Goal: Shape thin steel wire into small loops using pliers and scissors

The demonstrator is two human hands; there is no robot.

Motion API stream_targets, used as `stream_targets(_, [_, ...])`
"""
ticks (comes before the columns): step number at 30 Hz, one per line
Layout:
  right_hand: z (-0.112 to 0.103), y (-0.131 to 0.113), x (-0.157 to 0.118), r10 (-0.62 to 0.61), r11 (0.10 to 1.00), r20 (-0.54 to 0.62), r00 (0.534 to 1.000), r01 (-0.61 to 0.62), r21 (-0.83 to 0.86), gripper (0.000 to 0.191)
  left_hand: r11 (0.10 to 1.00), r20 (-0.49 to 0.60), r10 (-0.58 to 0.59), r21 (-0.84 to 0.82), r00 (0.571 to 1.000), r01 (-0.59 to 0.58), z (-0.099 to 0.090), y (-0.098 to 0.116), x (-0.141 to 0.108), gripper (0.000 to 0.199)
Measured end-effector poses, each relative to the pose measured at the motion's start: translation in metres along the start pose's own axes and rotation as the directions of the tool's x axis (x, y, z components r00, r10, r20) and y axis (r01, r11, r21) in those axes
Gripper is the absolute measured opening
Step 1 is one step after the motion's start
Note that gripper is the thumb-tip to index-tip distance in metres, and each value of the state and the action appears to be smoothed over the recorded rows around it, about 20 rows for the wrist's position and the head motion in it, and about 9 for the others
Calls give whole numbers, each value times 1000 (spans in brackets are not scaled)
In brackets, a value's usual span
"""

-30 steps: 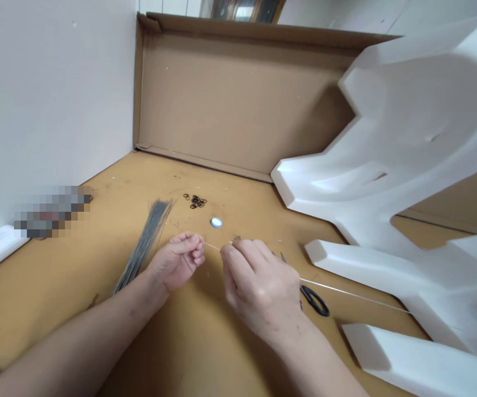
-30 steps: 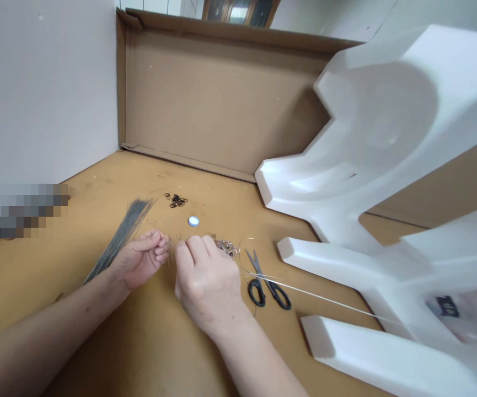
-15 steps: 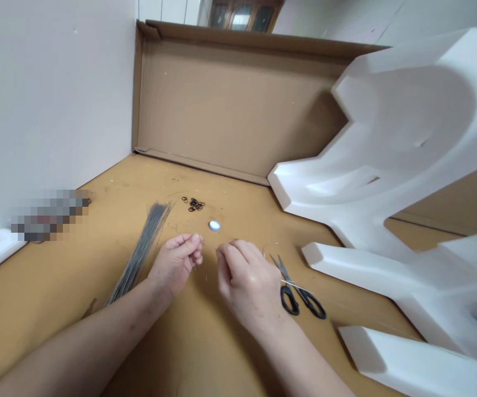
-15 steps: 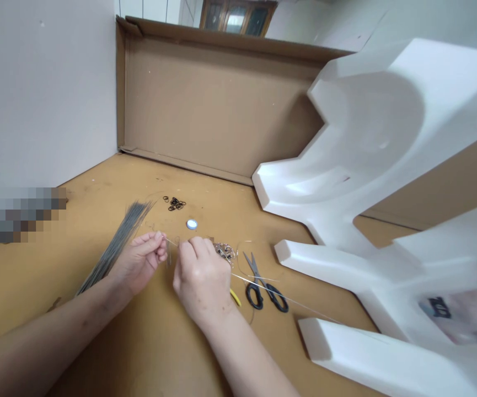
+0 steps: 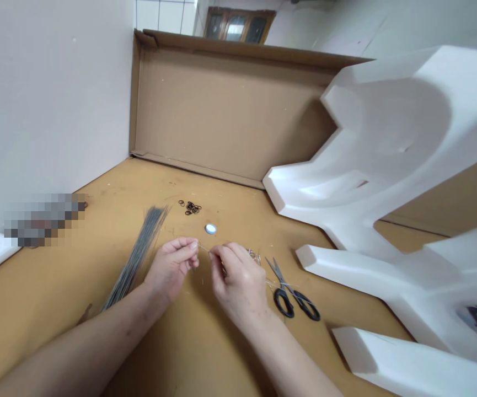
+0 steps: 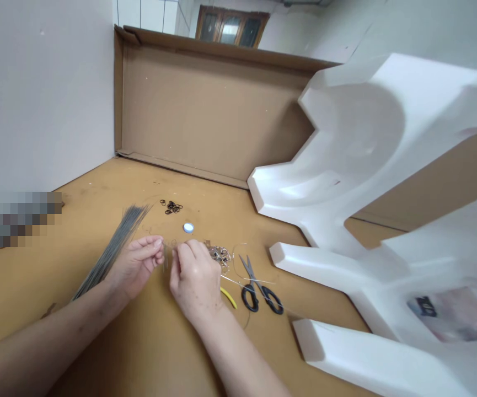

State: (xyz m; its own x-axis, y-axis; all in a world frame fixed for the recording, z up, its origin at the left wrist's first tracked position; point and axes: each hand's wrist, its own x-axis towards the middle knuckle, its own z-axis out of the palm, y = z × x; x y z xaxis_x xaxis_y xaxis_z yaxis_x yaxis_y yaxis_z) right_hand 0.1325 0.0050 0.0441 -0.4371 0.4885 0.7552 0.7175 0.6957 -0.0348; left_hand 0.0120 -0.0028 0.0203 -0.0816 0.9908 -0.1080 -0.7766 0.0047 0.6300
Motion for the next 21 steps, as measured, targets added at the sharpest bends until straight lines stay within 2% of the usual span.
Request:
stream_targets(8, [7,2,-2,17,993,37,999,-22,118,21,995,70,-89,51,994,85,-2,-3,0,18])
stream_targets(11, [7,4,-2,17,990,32,999,-22,142,19,995,82,-75,73,994,69,-4,0,2,16])
stream_targets(21, [6,8,0,-26,979,46,999,16,201,12,987,25,43,151,999,-46,-6,6,3,15])
